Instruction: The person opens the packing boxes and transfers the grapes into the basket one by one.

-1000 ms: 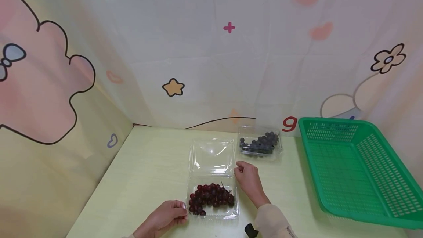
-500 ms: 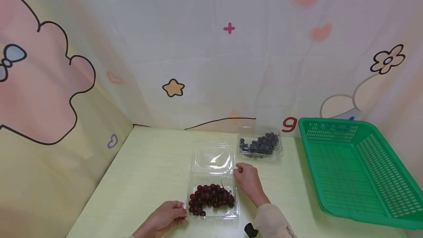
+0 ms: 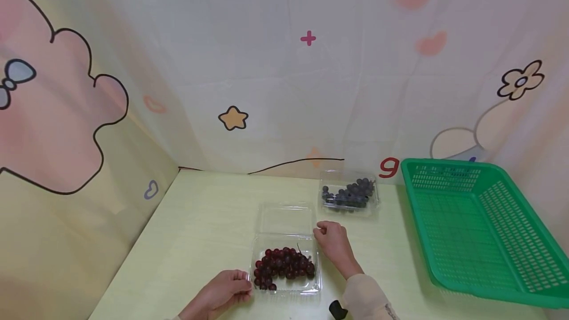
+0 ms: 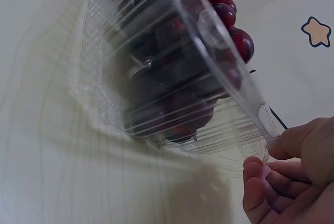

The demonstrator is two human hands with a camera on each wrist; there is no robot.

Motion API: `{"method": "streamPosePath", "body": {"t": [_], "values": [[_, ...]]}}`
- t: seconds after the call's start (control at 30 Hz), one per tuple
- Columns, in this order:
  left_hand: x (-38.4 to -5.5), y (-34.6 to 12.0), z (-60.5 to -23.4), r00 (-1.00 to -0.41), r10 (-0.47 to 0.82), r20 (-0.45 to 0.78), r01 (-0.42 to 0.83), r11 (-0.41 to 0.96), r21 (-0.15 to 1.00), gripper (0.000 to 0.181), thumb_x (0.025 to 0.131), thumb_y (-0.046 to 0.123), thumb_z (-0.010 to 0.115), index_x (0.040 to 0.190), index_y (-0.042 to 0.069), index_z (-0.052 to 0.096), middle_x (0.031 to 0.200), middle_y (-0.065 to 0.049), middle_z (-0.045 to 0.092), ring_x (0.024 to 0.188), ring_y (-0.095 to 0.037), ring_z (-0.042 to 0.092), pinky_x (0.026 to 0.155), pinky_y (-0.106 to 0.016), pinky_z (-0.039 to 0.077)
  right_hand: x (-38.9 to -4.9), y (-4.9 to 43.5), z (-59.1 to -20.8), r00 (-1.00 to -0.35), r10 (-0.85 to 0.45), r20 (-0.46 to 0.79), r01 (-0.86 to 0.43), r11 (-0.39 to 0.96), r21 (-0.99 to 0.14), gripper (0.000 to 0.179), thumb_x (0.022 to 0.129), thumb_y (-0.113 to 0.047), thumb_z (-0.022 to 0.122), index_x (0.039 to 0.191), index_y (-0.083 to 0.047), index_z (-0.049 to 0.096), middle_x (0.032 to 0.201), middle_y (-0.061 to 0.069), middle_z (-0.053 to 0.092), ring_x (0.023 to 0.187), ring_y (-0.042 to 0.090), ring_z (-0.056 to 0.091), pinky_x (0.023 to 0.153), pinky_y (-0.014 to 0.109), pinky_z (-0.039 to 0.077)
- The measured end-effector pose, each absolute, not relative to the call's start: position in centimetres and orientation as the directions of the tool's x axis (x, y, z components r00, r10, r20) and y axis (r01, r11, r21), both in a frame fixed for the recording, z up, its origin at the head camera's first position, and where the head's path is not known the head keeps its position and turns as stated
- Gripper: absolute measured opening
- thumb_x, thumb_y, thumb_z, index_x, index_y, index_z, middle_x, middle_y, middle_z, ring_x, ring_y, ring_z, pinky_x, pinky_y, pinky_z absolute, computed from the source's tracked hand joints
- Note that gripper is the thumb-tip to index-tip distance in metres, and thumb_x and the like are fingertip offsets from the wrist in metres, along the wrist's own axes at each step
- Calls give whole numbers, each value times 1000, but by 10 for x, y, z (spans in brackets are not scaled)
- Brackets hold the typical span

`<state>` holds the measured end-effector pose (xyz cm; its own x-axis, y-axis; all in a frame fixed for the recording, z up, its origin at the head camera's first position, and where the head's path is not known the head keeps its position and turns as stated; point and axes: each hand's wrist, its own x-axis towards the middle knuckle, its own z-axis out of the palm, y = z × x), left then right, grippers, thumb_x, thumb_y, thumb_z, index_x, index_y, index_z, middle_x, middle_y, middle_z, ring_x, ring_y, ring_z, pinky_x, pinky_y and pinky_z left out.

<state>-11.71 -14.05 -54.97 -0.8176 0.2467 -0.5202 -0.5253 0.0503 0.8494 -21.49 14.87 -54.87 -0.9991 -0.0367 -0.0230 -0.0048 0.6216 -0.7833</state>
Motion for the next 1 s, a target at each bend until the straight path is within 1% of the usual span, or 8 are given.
{"method": "streamPosePath", "body": {"t": [0.33, 0.6, 0.7, 0.83, 0.9, 1.0], "values": [[-115, -141, -548, -834, 245, -495, -498, 55, 866, 5, 96, -3, 62, 97, -2, 57, 88, -11, 65, 76, -15, 61, 70, -24, 54, -215, 149, -546, -999, -46, -24, -10, 622, -783, 30, 98, -6, 63, 120, 13, 68, 86, 10, 74, 64, 12, 62, 58, 30, 50], [-113, -140, -547, -859, 237, -453, -452, 65, 890, 9, 94, -5, 63, 98, -3, 55, 88, -12, 65, 76, -15, 64, 70, -25, 56, -214, 149, -546, -999, -38, -25, -4, 618, -786, 30, 97, -7, 63, 119, 13, 69, 85, 9, 74, 63, 12, 60, 57, 30, 49], [-114, -140, -545, -864, 220, -453, -440, 109, 892, 10, 93, -3, 64, 98, -2, 56, 87, -10, 65, 75, -14, 64, 71, -26, 58, -214, 149, -546, -999, -32, -15, -8, 618, -786, 29, 96, -6, 63, 118, 13, 69, 85, 10, 74, 63, 12, 61, 57, 29, 49], [-115, -140, -541, -870, 188, -456, -416, 217, 883, 11, 93, 3, 67, 99, -1, 58, 87, -10, 67, 73, -14, 64, 68, -28, 58, -215, 149, -548, -1000, -23, -5, -11, 616, -788, 29, 96, -6, 63, 117, 13, 70, 84, 9, 74, 62, 12, 60, 57, 29, 48], [-116, -139, -540, -872, 169, -459, -408, 268, 873, 13, 93, 6, 67, 101, 0, 59, 88, -10, 67, 73, -15, 64, 67, -28, 57, -216, 149, -549, -1000, -16, -8, -4, 614, -789, 30, 95, -7, 64, 117, 13, 70, 84, 9, 74, 61, 11, 59, 56, 28, 48], [-115, -137, -537, -884, 145, -444, -383, 316, 868, 20, 93, 8, 68, 107, -3, 59, 89, -10, 67, 73, -17, 63, 66, -30, 55, -215, 149, -549, -1000, -6, -9, 4, 613, -790, 29, 95, -6, 64, 117, 13, 70, 84, 10, 74, 62, 12, 59, 56, 28, 48]]}}
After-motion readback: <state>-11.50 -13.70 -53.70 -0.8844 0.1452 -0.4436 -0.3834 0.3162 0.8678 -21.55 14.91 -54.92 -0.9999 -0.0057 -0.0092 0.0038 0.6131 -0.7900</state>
